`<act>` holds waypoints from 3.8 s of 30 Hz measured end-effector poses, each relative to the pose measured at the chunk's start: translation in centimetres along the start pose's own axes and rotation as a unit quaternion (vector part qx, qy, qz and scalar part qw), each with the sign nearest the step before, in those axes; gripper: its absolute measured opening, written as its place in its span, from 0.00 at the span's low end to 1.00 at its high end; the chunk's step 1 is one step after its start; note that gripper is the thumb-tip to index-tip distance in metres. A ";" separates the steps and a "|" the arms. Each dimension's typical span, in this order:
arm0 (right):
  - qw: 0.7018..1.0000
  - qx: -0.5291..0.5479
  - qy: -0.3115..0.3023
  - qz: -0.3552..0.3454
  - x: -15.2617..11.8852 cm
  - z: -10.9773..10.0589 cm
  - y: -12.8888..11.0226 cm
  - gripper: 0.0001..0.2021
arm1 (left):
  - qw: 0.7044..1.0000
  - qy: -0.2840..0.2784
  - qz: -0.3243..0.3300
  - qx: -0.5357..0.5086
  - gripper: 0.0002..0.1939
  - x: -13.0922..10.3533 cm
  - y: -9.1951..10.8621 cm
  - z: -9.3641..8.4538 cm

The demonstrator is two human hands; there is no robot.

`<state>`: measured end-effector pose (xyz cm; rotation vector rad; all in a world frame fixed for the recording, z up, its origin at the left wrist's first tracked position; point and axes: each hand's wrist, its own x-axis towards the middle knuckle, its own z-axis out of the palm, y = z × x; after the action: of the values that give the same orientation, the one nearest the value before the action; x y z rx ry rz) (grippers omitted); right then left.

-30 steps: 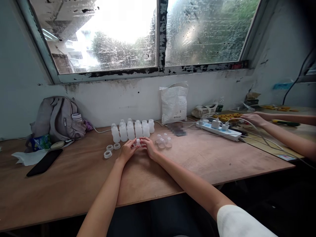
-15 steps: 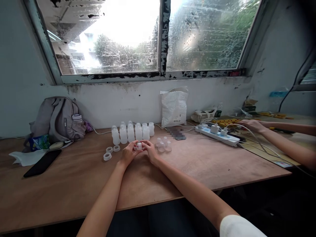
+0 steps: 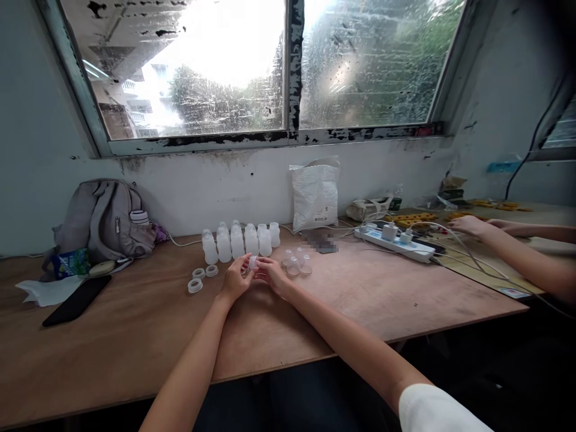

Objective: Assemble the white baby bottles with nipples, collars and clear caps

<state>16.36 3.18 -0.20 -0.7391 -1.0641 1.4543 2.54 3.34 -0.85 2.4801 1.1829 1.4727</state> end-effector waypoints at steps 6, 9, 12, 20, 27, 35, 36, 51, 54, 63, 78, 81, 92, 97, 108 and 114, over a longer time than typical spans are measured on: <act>1.000 0.004 0.019 -0.009 0.2 -0.5 -0.1 0.06 | 1.000 0.008 -0.024 0.004 0.16 0.1 -0.2 0.1; 0.999 -0.005 0.024 -0.025 0.3 -0.4 0.0 0.06 | 0.999 0.010 -0.048 0.002 0.16 0.1 -0.4 0.2; 0.998 -0.020 0.029 -0.046 0.3 -0.3 0.2 0.09 | 0.997 0.005 -0.075 -0.005 0.15 0.1 -0.7 0.4; 0.991 -0.096 0.025 -0.087 0.7 -0.3 0.8 0.12 | 0.994 -0.009 -0.110 -0.028 0.13 0.2 -1.0 0.6; 0.978 -0.173 0.046 -0.109 1.1 -0.6 2.0 0.10 | 0.992 -0.016 -0.121 -0.030 0.09 0.1 -0.9 0.6; 0.950 -0.262 0.085 -0.147 1.3 -0.8 1.8 0.05 | 0.992 -0.029 -0.123 -0.003 0.08 0.2 -1.2 1.0; 0.946 -0.271 0.091 -0.153 1.3 -0.9 1.8 0.05 | 0.992 -0.029 -0.123 0.001 0.08 0.2 -1.2 1.1; 0.922 -0.324 0.084 -0.194 0.2 -0.5 0.7 0.05 | 0.993 -0.017 -0.113 0.011 0.08 0.1 -0.1 1.1; 0.922 -0.321 0.081 -0.201 0.1 -0.3 0.6 0.06 | 0.994 -0.013 -0.108 0.007 0.08 0.2 -0.3 1.2; 0.924 -0.320 0.076 -0.194 0.1 -0.5 0.3 0.11 | 0.995 -0.013 -0.097 -0.012 0.09 0.1 -0.6 1.7; 0.866 -0.412 0.099 -0.267 0.3 -0.4 0.7 0.06 | 0.991 0.001 -0.135 -0.024 0.08 0.4 0.2 1.0; 0.862 -0.422 0.092 -0.264 0.4 -0.6 0.9 0.06 | 0.989 0.000 -0.141 -0.032 0.05 0.3 0.4 1.0; 0.854 -0.449 0.064 -0.255 0.5 -0.7 1.0 0.11 | 0.990 -0.014 -0.136 -0.041 0.09 0.1 -0.1 1.3; 0.856 -0.449 0.060 -0.247 0.5 -0.7 1.1 0.07 | 0.989 -0.018 -0.141 -0.026 0.09 0.1 -0.5 1.4; 0.852 -0.452 0.054 -0.257 0.3 -0.6 1.0 0.07 | 0.984 -0.040 -0.172 0.021 0.08 0.2 0.4 0.8; 0.853 -0.443 0.006 -0.277 -0.4 -0.2 0.9 0.09 | 0.976 -0.034 -0.203 0.064 0.07 0.3 0.6 0.5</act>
<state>16.29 2.88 -1.12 -0.9497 -1.7851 0.4073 3.37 3.26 -0.68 2.1565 1.6910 1.2255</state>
